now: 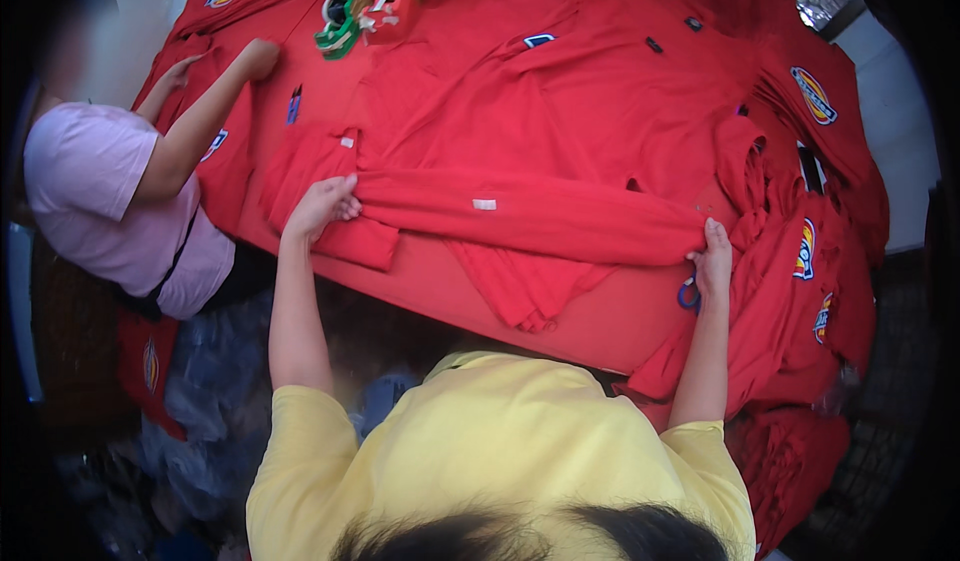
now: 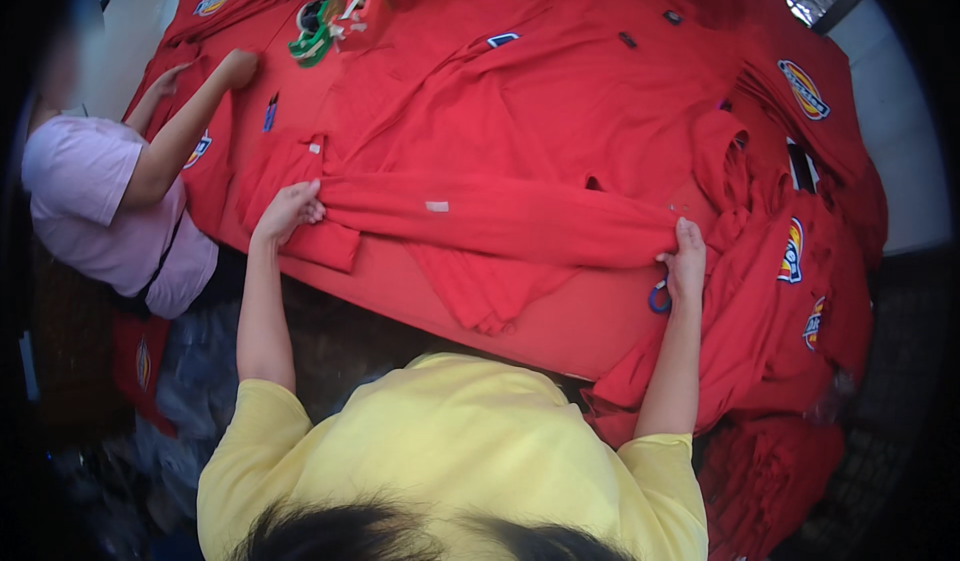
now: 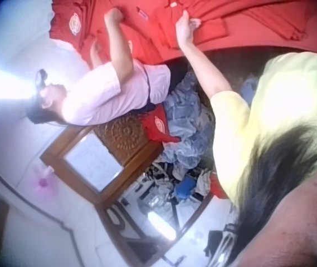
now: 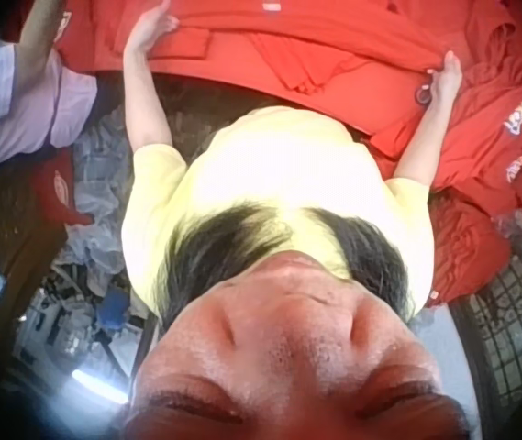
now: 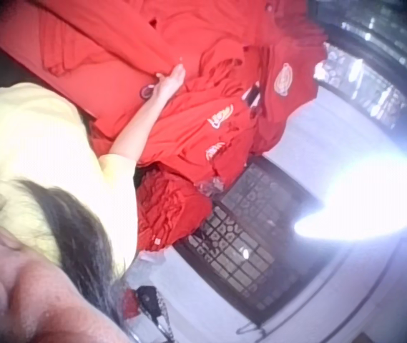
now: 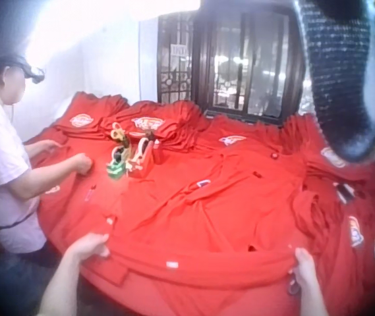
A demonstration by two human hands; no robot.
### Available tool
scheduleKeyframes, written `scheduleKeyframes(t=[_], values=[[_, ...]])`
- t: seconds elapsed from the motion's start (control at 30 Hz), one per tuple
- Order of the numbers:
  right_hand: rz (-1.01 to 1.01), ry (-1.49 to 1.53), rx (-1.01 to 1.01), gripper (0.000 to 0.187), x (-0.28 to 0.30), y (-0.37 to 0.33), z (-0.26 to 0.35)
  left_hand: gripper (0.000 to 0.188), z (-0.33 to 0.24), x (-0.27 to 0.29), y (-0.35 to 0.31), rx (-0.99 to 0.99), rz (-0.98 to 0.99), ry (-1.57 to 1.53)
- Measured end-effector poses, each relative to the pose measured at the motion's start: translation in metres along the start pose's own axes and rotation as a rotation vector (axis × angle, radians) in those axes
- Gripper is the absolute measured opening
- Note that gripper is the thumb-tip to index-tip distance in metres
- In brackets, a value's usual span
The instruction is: The person processes a series of red t-shirts by spreading them out on a table, using scissors to trim loose threads or tags near the neck and hem, and folding or stacking them. They repeat the process for multiple garments from a large pile, occasionally using tape or other small tools on the table.
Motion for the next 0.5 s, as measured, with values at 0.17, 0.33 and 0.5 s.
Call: scheduleKeyframes(t=[0.17, 0.33, 0.5], values=[[0.490, -0.332, -0.188, 0.014, -0.032, -0.097, 0.038, 0.027, -0.049, 0.017, -0.110, -0.151, -0.083, 0.358], [0.783, -0.076, 0.047, 0.012, -0.020, -0.156, 0.153, 0.019, -0.135, 0.040, -0.179, -0.492, 0.106, 0.347], [0.448, -0.041, 0.355, 0.011, -0.068, -0.020, 0.230, 0.018, -0.181, 0.090, -0.022, -0.598, 0.021, -0.207]])
Point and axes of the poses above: each hand's wrist, its own y-axis towards the middle knuckle, its own x-axis out of the back of the hand, z = x × y, the point moved 10 cm from there along y, towards the middle knuckle, and after that the axes turned 6 degrees about y, right-handed, at the moved point
